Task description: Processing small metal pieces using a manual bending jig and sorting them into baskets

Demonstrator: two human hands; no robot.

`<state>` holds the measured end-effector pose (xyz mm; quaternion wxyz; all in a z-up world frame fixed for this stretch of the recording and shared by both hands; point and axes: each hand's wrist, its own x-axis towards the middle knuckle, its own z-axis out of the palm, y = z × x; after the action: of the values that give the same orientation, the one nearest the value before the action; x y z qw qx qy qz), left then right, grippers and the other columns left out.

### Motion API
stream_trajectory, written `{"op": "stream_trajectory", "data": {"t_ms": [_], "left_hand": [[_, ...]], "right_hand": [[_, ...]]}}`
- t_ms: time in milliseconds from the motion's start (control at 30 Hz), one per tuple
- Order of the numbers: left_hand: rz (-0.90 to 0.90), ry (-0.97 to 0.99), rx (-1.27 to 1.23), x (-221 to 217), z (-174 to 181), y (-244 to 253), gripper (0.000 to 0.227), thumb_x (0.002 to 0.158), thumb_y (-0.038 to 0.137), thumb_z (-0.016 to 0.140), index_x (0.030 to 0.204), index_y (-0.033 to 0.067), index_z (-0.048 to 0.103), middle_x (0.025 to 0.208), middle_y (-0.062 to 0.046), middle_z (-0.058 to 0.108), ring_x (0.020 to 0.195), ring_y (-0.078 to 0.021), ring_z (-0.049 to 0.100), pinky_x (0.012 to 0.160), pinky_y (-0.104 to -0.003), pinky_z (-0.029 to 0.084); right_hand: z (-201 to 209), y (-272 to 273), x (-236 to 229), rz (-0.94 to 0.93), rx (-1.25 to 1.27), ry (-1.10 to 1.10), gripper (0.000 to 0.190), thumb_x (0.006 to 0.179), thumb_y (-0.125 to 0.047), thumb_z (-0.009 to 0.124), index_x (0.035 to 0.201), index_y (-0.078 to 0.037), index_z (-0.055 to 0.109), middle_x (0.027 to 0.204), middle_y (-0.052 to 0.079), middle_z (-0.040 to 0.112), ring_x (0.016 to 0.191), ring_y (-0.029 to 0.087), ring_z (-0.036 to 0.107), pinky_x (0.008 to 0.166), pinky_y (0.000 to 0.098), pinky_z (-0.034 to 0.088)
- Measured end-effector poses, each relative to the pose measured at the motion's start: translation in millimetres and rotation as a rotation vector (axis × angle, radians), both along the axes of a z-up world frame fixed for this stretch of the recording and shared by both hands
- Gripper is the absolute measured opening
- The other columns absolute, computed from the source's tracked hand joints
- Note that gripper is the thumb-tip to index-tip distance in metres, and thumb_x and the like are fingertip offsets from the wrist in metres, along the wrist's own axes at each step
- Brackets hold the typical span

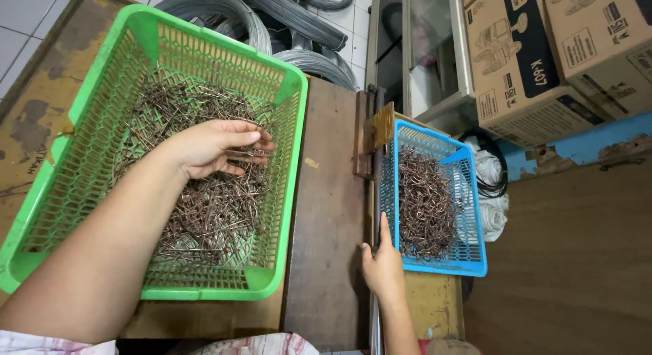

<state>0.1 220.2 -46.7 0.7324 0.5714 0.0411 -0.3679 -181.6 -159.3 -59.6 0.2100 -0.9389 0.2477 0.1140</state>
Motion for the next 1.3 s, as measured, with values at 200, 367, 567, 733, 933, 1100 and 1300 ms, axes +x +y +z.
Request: {"op": "stream_trajectory", "data": {"t_ms": [200,367,567,733,933,1100,1300], "left_hand": [[-0.005,-0.024,-0.017,3.0,-11.5,-2.6,0.039,0.104,0.001,0.053,0.14,0.0114,0.065,0.147,-0.005,0.071,0.127,-0.027,0.072,0.089,-0.047,0.054],[0.074,-0.082,0.033,6.0,-27.1,-4.6,0.044,0.099,0.001,0.063,0.14,0.016,0.07,0.134,0.002,0.073,0.098,-0.0159,0.058,0.06,-0.035,0.033],[0.082,-0.339,0.221,12.5,-45.3,-6.7,0.032,0.097,0.008,0.073,0.127,0.0162,0.082,0.125,-0.002,0.084,0.122,-0.0113,0.07,0.121,-0.03,0.04],[0.103,-0.335,0.221,11.9,-43.6,-9.9,0.025,0.104,0.018,0.069,0.126,0.0156,0.08,0.11,-0.007,0.086,0.114,-0.0118,0.072,0.117,-0.032,0.038],[0.16,-0.071,0.137,1.5,-15.1,-13.7,0.026,0.106,0.01,0.068,0.131,0.0048,0.073,0.115,-0.019,0.082,0.09,-0.0241,0.078,0.082,-0.03,0.063],[0.183,-0.133,0.15,9.5,-41.0,-12.9,0.021,0.106,0.012,0.069,0.125,0.0088,0.074,0.114,-0.012,0.085,0.088,-0.0173,0.08,0.066,-0.025,0.054],[0.28,-0.182,0.05,10.9,-47.9,-17.1,0.029,0.101,-0.002,0.069,0.13,-0.0053,0.07,0.114,-0.024,0.081,0.086,-0.0273,0.08,0.086,-0.03,0.064]], "right_hand": [[-4.1,-3.5,0.3,0.036,-0.012,-0.023,0.091,0.099,-0.02,0.062,0.177,-0.034,0.017,0.063,0.02,0.063,0.058,0.039,0.059,0.063,0.0448,0.044],[-10.7,-8.3,-0.1,0.051,-0.022,-0.041,0.091,0.099,-0.021,0.063,0.177,-0.034,0.018,0.063,0.02,0.064,0.06,0.041,0.061,0.064,0.0455,0.044],[-9.2,-8.0,-0.9,0.046,-0.011,-0.037,0.091,0.098,-0.022,0.063,0.177,-0.033,0.019,0.062,0.019,0.063,0.059,0.04,0.06,0.065,0.045,0.045],[-5.0,-5.1,-0.1,0.026,-0.002,-0.02,0.09,0.099,-0.022,0.062,0.177,-0.035,0.017,0.086,0.025,0.077,0.077,0.047,0.069,0.073,0.0463,0.05],[-5.3,-4.7,-0.5,0.025,-0.01,-0.033,0.091,0.098,-0.02,0.062,0.176,-0.036,0.02,0.064,0.018,0.065,0.063,0.04,0.062,0.068,0.0444,0.047],[-3.1,-3.6,-0.9,0.023,0.01,-0.027,0.09,0.099,-0.02,0.062,0.177,-0.035,0.019,0.062,0.016,0.062,0.059,0.036,0.058,0.065,0.0417,0.045],[-4.2,-4.0,-0.6,0.028,-0.005,-0.026,0.091,0.099,-0.021,0.063,0.177,-0.035,0.017,0.075,0.023,0.072,0.066,0.043,0.066,0.068,0.0454,0.048]]}}
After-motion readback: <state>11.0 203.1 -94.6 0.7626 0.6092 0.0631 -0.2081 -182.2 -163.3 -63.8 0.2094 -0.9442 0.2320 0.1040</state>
